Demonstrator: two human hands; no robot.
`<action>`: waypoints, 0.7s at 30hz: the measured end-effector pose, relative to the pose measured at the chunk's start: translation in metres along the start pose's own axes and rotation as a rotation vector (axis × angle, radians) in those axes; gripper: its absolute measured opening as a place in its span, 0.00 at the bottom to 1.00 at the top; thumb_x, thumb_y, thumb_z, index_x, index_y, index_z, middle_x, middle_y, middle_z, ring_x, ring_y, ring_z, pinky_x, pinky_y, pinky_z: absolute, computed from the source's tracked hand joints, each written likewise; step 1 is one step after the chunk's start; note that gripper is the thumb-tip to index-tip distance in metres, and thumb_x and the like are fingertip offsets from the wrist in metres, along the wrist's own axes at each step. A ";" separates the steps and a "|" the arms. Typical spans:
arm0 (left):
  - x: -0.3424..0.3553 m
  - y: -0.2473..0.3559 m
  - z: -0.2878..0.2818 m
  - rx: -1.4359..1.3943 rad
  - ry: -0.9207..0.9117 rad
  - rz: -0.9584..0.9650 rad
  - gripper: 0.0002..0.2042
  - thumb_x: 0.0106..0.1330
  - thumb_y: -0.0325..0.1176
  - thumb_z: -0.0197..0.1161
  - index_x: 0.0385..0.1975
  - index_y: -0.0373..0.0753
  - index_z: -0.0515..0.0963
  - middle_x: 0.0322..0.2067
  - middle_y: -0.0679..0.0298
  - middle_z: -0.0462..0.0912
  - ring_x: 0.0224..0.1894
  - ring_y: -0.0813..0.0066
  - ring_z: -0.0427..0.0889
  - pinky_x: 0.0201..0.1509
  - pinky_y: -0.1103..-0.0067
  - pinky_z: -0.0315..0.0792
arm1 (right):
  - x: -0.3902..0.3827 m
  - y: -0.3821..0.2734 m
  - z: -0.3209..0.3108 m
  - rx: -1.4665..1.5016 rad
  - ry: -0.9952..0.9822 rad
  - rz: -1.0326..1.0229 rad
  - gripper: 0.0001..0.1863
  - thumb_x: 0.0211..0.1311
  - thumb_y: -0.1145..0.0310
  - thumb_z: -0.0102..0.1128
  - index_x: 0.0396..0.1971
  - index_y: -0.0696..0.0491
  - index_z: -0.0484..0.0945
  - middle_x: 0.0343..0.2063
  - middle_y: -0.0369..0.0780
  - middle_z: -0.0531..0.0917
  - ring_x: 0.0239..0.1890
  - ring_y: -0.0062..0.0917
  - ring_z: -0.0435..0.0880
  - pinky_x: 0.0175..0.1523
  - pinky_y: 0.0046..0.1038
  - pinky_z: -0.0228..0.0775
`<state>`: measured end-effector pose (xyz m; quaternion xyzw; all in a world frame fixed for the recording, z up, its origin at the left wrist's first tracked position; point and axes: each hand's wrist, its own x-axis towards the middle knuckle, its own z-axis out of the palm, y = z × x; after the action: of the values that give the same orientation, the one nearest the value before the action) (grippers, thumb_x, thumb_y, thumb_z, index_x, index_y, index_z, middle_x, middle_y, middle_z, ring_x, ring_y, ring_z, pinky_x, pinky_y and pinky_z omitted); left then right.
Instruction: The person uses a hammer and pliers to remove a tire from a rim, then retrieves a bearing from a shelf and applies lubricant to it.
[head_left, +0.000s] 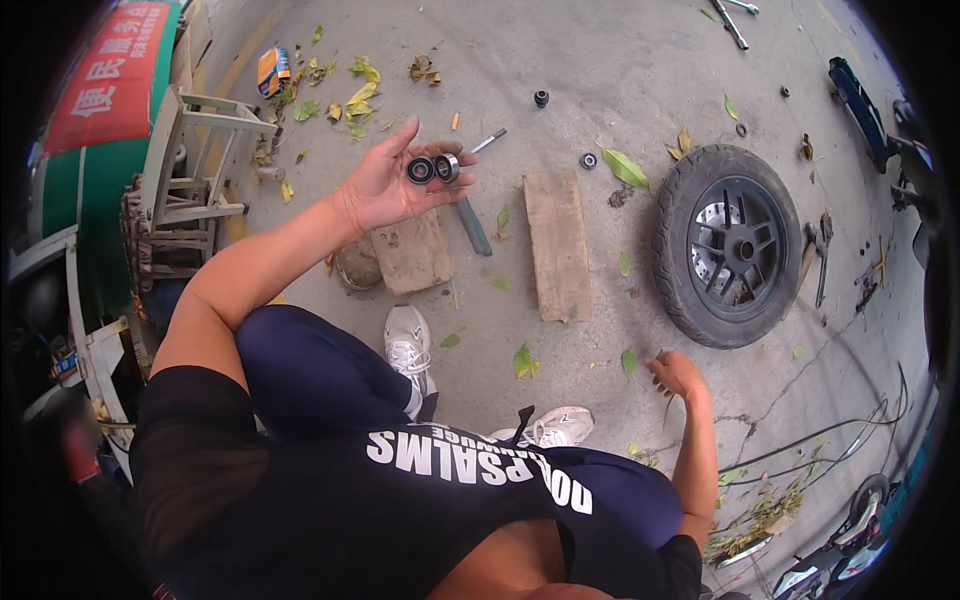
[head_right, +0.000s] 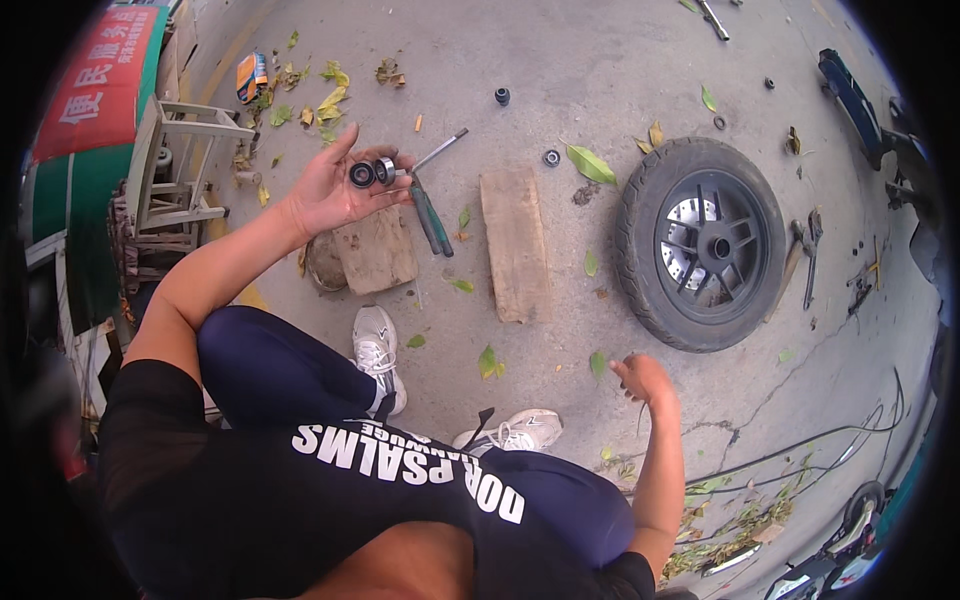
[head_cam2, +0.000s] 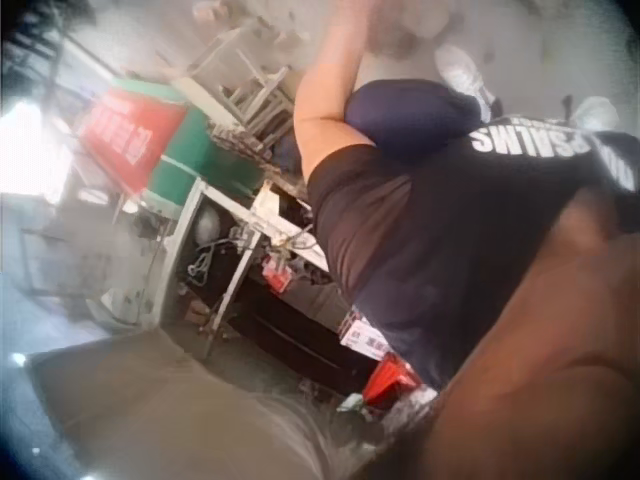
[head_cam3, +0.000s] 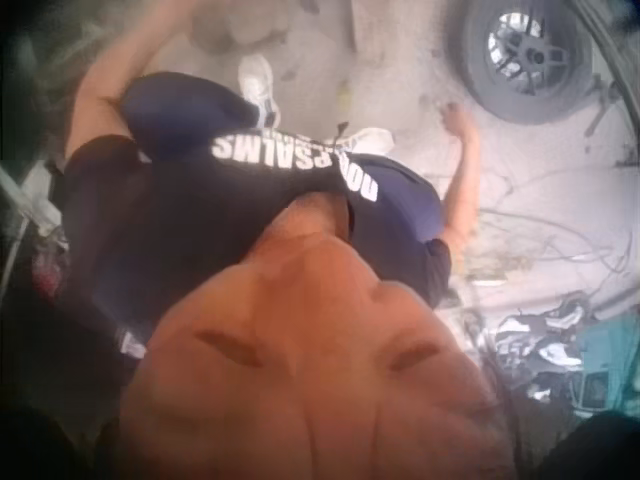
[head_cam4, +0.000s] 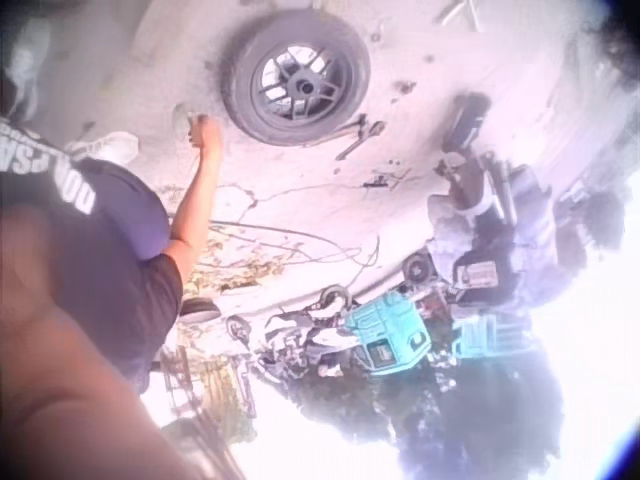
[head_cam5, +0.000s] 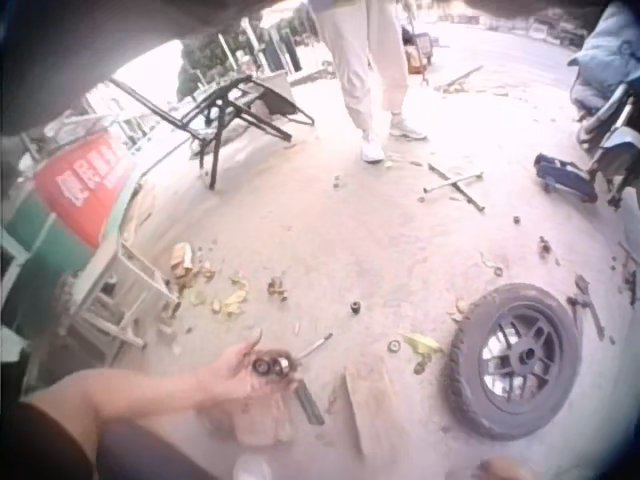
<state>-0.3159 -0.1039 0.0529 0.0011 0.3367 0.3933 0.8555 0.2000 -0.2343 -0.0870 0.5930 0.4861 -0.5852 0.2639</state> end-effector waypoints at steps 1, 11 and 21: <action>0.007 0.003 -0.008 0.010 0.005 0.021 0.30 0.73 0.54 0.42 0.53 0.26 0.69 0.58 0.42 0.69 0.56 0.47 0.75 0.66 0.58 0.65 | 0.005 -0.016 -0.038 -0.143 0.197 -0.161 0.23 0.66 0.52 0.54 0.31 0.61 0.80 0.22 0.46 0.83 0.24 0.30 0.85 0.35 0.34 0.76; -0.037 -0.042 -0.079 -0.101 0.115 -0.029 0.33 0.74 0.56 0.37 0.57 0.26 0.63 0.56 0.40 0.69 0.56 0.47 0.75 0.65 0.59 0.69 | -0.051 -0.270 0.000 -0.337 0.443 -1.030 0.22 0.58 0.65 0.63 0.51 0.56 0.72 0.40 0.46 0.78 0.43 0.42 0.80 0.46 0.39 0.74; -0.028 -0.092 -0.113 0.298 0.153 0.444 0.21 0.73 0.45 0.50 0.53 0.31 0.72 0.46 0.56 0.79 0.51 0.66 0.79 0.54 0.69 0.75 | 0.015 -0.305 0.091 0.618 0.322 -0.613 0.24 0.69 0.55 0.54 0.51 0.60 0.73 0.39 0.41 0.79 0.35 0.21 0.79 0.37 0.24 0.74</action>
<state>-0.3326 -0.2162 -0.0427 0.1710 0.4459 0.5163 0.7109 -0.1125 -0.1922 -0.0395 0.5562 0.4765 -0.6542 -0.1889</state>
